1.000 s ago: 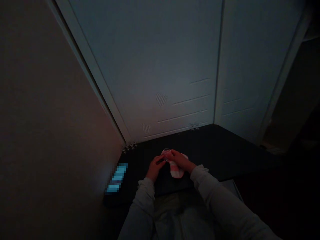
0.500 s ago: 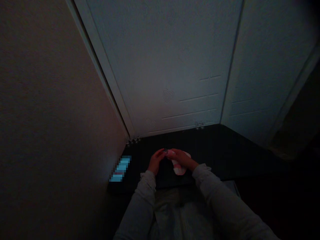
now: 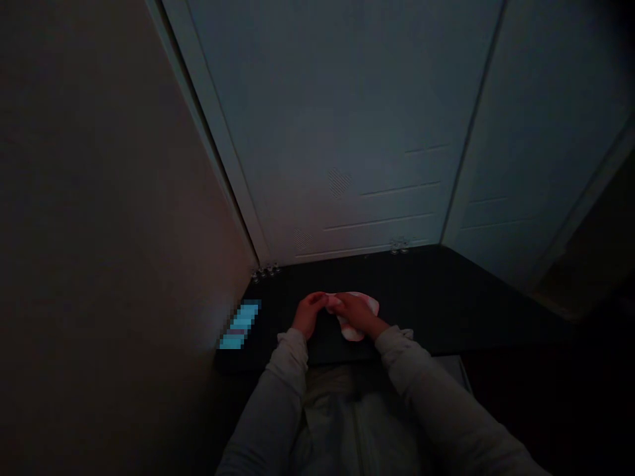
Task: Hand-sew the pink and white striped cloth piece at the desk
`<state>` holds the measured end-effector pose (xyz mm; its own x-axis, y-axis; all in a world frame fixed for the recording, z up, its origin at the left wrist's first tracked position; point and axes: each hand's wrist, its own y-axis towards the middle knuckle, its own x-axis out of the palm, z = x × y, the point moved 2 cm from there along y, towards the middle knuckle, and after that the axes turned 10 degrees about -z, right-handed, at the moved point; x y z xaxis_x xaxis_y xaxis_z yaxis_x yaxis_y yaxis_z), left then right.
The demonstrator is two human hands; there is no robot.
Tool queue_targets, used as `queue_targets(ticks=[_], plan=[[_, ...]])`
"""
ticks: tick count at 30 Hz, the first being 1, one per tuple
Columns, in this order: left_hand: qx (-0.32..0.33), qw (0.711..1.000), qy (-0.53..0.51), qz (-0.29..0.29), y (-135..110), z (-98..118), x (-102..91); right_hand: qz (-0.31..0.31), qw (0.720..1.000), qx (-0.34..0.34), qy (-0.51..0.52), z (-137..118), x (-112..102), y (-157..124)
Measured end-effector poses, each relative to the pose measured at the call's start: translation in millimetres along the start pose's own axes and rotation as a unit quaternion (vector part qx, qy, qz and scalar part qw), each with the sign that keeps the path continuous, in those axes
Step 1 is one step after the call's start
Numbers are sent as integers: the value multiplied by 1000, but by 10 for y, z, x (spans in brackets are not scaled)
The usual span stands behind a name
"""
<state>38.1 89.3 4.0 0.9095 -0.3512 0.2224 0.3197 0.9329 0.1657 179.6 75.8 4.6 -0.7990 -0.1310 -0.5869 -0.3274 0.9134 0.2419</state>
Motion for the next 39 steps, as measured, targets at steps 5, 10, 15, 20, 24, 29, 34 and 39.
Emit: queue_targets(ticks=[5, 10, 15, 20, 24, 29, 34, 39], plan=[[-5, 999, -30, 14, -7, 15, 8, 34, 999, -16, 13, -24, 7, -17], [-4, 998, -56, 14, -11, 34, 9, 47, 998, 38, 11, -74, -28, -41], [-7, 998, -52, 16, -10, 25, 6, 38, 993, 76, -81, -123, -57, -62], [-5, 1000, -11, 22, -9, 24, 16, 15, 986, 92, -139, -161, -68, -78], [-9, 1000, 6, 8, -15, 42, 35, 2, 983, 97, -158, -170, -72, -72], [-9, 1000, 7, 3, -29, 64, 44, -4, 983, 87, -163, -157, -81, -61], [-13, 1000, 1, 0, -39, 83, 48, -9, 980, 93, -175, -142, -90, -56], [-21, 1000, -22, -1, -43, 91, 53, -14, 977, 97, -190, -117, -76, -36]])
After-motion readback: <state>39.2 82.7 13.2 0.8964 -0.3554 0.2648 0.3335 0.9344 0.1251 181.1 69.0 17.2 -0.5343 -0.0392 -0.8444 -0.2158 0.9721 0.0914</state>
